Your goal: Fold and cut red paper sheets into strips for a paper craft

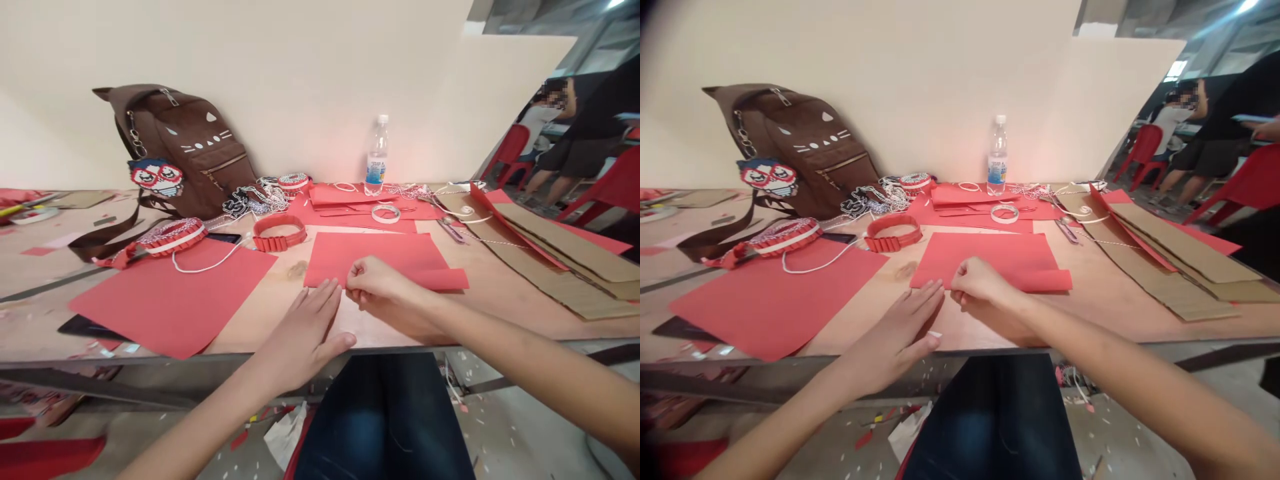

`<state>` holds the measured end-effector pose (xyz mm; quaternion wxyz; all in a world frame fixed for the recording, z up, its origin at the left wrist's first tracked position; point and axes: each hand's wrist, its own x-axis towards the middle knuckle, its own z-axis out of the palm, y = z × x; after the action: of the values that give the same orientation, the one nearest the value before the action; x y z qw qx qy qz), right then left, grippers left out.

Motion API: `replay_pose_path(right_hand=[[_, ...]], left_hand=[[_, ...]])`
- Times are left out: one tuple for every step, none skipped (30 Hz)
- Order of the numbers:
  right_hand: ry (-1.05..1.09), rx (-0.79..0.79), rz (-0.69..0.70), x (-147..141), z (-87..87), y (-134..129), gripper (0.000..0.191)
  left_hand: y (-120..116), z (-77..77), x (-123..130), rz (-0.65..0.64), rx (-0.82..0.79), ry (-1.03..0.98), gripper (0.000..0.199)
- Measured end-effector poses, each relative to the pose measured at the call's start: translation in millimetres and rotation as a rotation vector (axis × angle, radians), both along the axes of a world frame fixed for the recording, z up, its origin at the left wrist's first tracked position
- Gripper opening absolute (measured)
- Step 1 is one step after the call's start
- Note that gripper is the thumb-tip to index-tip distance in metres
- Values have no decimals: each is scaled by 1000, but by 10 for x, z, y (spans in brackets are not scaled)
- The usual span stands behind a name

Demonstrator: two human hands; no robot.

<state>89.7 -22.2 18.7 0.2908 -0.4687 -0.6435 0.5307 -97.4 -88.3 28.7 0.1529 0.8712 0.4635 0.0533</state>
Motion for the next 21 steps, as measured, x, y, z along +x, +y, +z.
replay_pose_path(right_hand=[[2,-7,10,-7,-28,13,20],[-20,-18,32,-5,-46,30,20],[-51,-25,53,2,-56,51,18],[-79,-25,64,13,-59,74,16],[-100,-19,66,26,-56,95,13],[-113,-13,61,38,-50,113,11],[-126,-15,57,47,-41,128,9],[-144,-24,58,54,-29,140,8],[-168,-37,63,57,-16,150,8],[-191,-52,73,57,-3,158,8],[-208,-63,81,57,9,167,8],[-220,-70,84,57,19,175,10],[-233,-75,86,61,24,183,12],[-246,-86,85,70,26,189,14],[-259,-102,76,86,25,193,16],[-271,-122,58,110,21,194,16],[-285,-144,37,142,16,191,16],[-300,-165,17,180,13,184,16],[-310,-179,-1,225,12,174,15],[-318,-189,-16,273,14,161,13],[-326,-197,-27,324,19,148,12]], left_hand=[[21,-5,-7,-5,-14,19,76],[42,-13,-12,-8,-24,39,79],[59,-24,-15,-9,-30,58,81],[72,-37,-16,-8,-29,72,82],[80,-50,-15,-3,-19,80,83],[85,-65,-12,5,-3,81,84],[85,-78,-8,13,14,77,84],[82,-89,-4,19,29,70,83],[77,-97,1,23,39,65,82],[72,-102,5,27,45,63,81],[66,-104,10,29,46,65,80],[61,-103,14,31,45,70,79],[57,-100,17,34,42,77,78],[55,-96,20,37,41,83,78],[55,-93,22,41,42,87,78],[56,-92,24,43,44,89,78],[58,-92,26,43,47,91,78],[60,-94,27,43,50,94,78],[62,-96,28,44,50,98,78],[63,-97,29,45,50,102,77],[63,-98,30,46,49,106,77]])
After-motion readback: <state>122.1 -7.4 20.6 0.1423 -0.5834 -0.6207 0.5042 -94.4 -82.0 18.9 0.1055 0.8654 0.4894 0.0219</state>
